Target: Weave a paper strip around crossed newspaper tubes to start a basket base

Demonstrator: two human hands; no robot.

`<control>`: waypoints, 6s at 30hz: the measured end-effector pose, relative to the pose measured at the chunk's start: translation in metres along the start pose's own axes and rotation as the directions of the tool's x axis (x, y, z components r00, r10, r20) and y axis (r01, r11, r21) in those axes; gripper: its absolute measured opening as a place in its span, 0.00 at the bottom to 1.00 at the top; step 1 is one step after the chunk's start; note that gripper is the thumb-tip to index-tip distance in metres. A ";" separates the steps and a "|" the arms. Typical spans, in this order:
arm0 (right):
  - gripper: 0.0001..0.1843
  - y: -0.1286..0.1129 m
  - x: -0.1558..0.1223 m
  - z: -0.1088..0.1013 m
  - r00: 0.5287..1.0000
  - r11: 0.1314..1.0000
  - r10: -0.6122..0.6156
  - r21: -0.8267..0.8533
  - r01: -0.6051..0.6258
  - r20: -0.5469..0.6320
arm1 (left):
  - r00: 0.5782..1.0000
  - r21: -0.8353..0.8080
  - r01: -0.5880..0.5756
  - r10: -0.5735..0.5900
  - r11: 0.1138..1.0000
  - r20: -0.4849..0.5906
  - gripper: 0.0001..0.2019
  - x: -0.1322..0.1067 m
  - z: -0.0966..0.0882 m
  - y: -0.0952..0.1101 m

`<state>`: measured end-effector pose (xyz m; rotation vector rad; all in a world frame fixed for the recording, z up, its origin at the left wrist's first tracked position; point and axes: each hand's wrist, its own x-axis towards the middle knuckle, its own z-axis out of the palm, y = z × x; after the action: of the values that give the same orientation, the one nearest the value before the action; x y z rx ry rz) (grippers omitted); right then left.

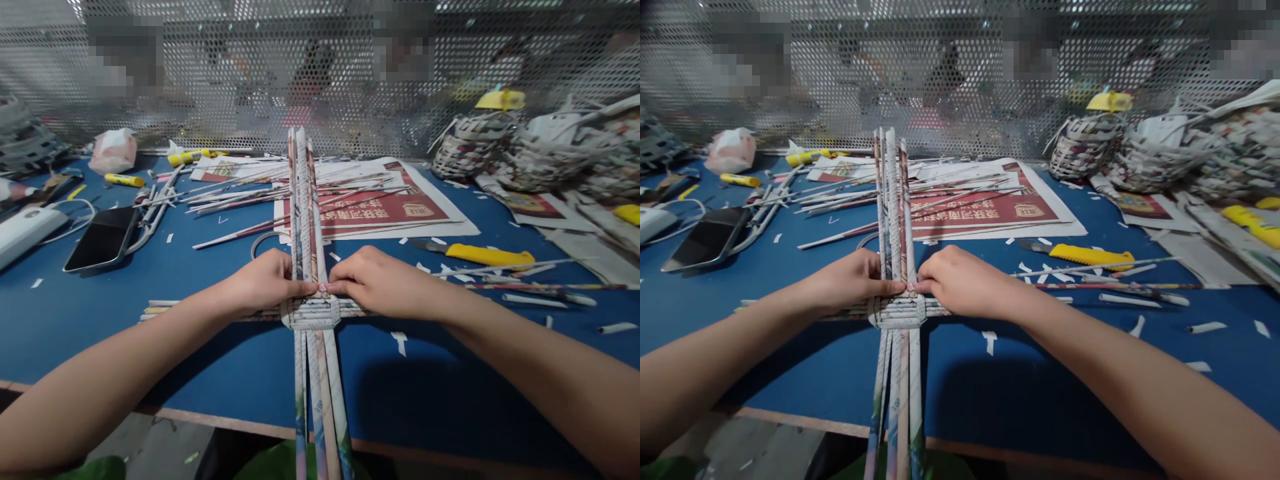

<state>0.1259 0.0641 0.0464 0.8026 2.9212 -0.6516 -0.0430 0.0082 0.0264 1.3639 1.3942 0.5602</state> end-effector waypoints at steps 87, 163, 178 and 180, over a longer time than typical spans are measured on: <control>0.12 0.019 -0.006 -0.011 0.934 0.926 -0.197 -0.369 0.078 -0.297 | 0.982 -0.486 -0.070 -0.025 0.871 -0.185 0.09 0.017 -0.006 -0.017; 0.08 0.003 0.002 0.031 0.342 0.666 -0.588 -0.679 -0.310 -0.733 | 0.989 -0.770 -0.135 0.138 0.623 -0.062 0.05 -0.011 -0.017 0.009; 0.14 -0.034 0.010 -0.017 0.740 0.911 -0.301 -0.410 0.037 -0.602 | 0.971 -0.753 -0.240 0.131 0.613 -0.203 0.05 -0.010 -0.030 0.012; 0.13 -0.040 0.013 -0.022 0.824 0.989 -0.119 -0.137 0.051 -0.554 | 0.968 -0.750 -0.249 0.138 0.613 -0.208 0.05 -0.009 -0.030 0.013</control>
<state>0.0964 0.0484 0.0803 0.9991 3.4984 -0.2651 -0.0665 0.0127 0.0507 0.7575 0.8965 1.2546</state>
